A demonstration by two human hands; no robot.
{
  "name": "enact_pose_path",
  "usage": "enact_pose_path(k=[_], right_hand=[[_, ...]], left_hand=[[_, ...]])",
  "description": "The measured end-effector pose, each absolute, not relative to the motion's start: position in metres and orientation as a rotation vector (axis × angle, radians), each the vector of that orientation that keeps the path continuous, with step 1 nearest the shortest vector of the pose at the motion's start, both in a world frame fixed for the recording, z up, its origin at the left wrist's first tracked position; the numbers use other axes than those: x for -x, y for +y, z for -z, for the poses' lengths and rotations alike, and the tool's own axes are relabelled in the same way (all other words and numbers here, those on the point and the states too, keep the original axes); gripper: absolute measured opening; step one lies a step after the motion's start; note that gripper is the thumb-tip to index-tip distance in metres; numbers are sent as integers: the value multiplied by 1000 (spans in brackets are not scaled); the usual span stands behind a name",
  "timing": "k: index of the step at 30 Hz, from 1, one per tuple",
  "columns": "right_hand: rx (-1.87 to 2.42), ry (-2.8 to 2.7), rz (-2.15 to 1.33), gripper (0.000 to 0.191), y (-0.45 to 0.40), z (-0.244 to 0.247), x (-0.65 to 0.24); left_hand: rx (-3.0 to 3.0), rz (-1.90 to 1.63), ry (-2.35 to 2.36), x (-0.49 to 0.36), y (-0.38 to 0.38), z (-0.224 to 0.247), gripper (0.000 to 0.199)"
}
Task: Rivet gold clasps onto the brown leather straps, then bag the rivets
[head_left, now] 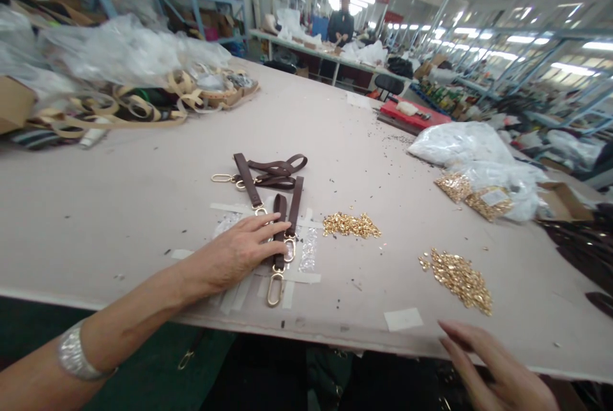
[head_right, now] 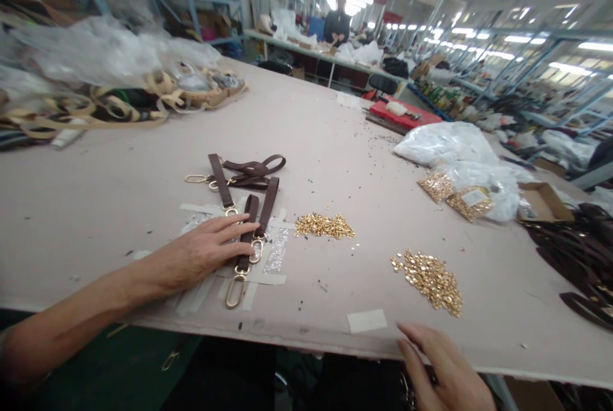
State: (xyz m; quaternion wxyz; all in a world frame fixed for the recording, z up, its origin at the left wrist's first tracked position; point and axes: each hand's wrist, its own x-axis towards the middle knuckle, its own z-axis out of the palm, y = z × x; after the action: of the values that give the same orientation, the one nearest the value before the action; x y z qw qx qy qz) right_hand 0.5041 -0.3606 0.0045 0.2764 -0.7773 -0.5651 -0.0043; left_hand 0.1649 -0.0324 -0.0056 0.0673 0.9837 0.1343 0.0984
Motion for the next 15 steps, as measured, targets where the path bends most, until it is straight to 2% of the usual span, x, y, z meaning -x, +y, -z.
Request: enact_pose_path(k=[3, 7, 15], right_hand=[[1906, -1883, -30, 29, -277, -8, -460], [1897, -2099, 50, 32, -197, 3, -412], [2011, -2031, 259, 33, -159, 20, -389]], left_hand=[[-2950, -272, 383, -167, -35, 6, 38], [-2919, -263, 372, -166, -38, 6, 37], [-2941, -358, 391, -165, -42, 4, 28]])
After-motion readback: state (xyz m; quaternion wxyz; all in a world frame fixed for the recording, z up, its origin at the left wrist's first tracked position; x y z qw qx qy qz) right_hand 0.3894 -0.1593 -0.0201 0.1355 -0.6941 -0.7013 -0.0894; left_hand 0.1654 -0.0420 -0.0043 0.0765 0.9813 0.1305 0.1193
